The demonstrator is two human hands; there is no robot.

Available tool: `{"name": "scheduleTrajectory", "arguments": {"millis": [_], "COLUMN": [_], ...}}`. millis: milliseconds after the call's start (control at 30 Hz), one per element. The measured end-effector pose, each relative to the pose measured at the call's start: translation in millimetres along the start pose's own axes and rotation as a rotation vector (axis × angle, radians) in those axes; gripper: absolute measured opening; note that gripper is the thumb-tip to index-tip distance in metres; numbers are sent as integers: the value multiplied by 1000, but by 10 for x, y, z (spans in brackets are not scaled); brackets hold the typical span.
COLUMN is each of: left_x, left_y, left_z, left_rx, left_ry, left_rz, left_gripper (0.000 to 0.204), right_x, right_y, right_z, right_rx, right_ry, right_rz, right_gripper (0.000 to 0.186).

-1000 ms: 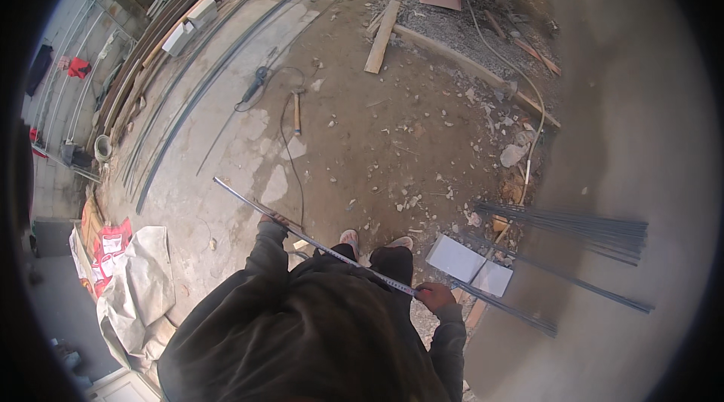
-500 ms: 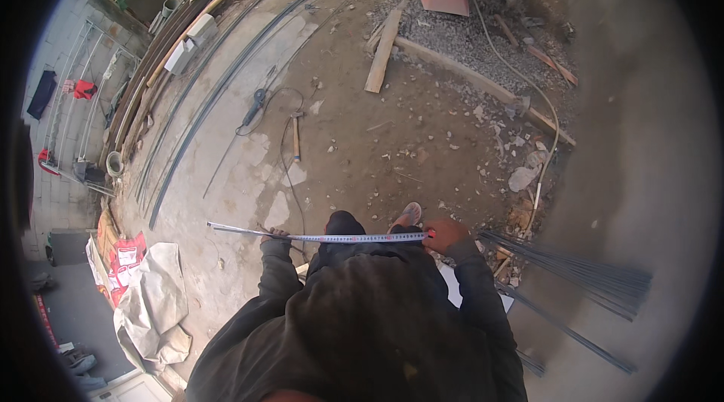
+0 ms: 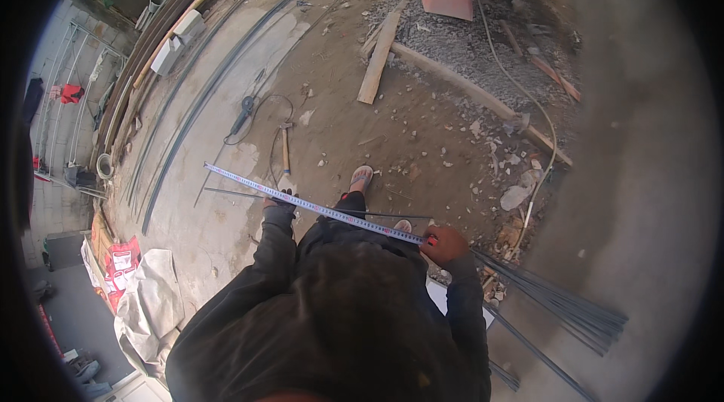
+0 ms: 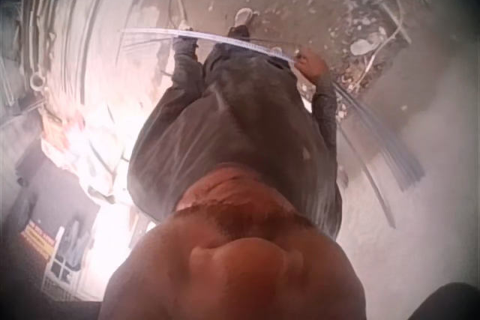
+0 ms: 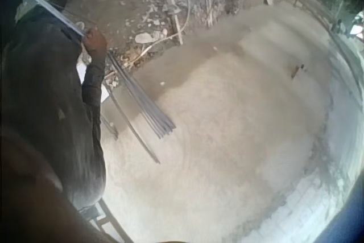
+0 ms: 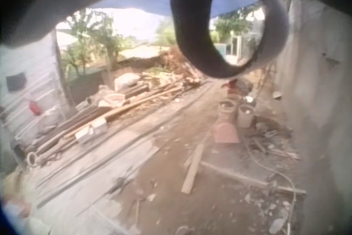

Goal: The person measures and marks metal rods using a tape measure and a marker. They then use an angle grinder to cut the rods at the marked points. The person repeats this process for multiple rods, stacking the cut pieces on the ground.

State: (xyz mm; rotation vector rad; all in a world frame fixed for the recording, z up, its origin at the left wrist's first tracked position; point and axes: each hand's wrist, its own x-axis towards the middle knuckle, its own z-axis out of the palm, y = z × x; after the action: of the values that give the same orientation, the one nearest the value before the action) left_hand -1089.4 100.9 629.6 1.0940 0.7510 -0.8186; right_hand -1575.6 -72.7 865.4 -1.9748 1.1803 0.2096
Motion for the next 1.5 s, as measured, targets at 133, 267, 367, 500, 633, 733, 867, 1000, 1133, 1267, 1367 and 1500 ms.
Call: {"name": "scheduleTrajectory", "arguments": {"millis": [133,267,367,500,633,733,867,1000,1133,1267,1367,1500], "left_x": [204,514,695,1081,1299,1312,1475,1356,1185,1269,1332,1358], "left_y": [-171,-180,-259,-200,-122,-76,176,115,36,48,1,16], "left_z": [1174,1844,2071,2136,2162,2206,2148,2204,2279,2273,2314,2292], "left_rx": [76,214,299,357,398,397,368,359,396,490,540,610], "left_ry": [-12,-16,8,15,31,-16,97,117,104,88,100,82], "left_rz": [-33,-76,-42,-40,-34,-80,36,-19,-91,-113,-87,-8], "left_gripper": [63,61,58,60,62,72,69,73,79,79,75,72], "right_x": [-11,-11,-79,-143,-134,-242,-288,-396,-435,-402,-410,-403], "right_y": [-118,-207,-298,-298,-517,-535,-525,-459,-420,-389,-352,-309], "right_z": [155,431,707,1193,1547,1802,2148,2363,2522,2644,2721,2799], "right_rx": [243,374,564,711,742,823,923,971,1019,1061,1088,1111], "right_ry": [181,343,445,587,806,820,752,728,714,691,687,664], "right_rz": [203,302,547,623,1022,1071,1101,1143,1168,1170,1171,1173], "right_gripper": [31,30,36,43,42,42,41,41,41,40,40,40]}}
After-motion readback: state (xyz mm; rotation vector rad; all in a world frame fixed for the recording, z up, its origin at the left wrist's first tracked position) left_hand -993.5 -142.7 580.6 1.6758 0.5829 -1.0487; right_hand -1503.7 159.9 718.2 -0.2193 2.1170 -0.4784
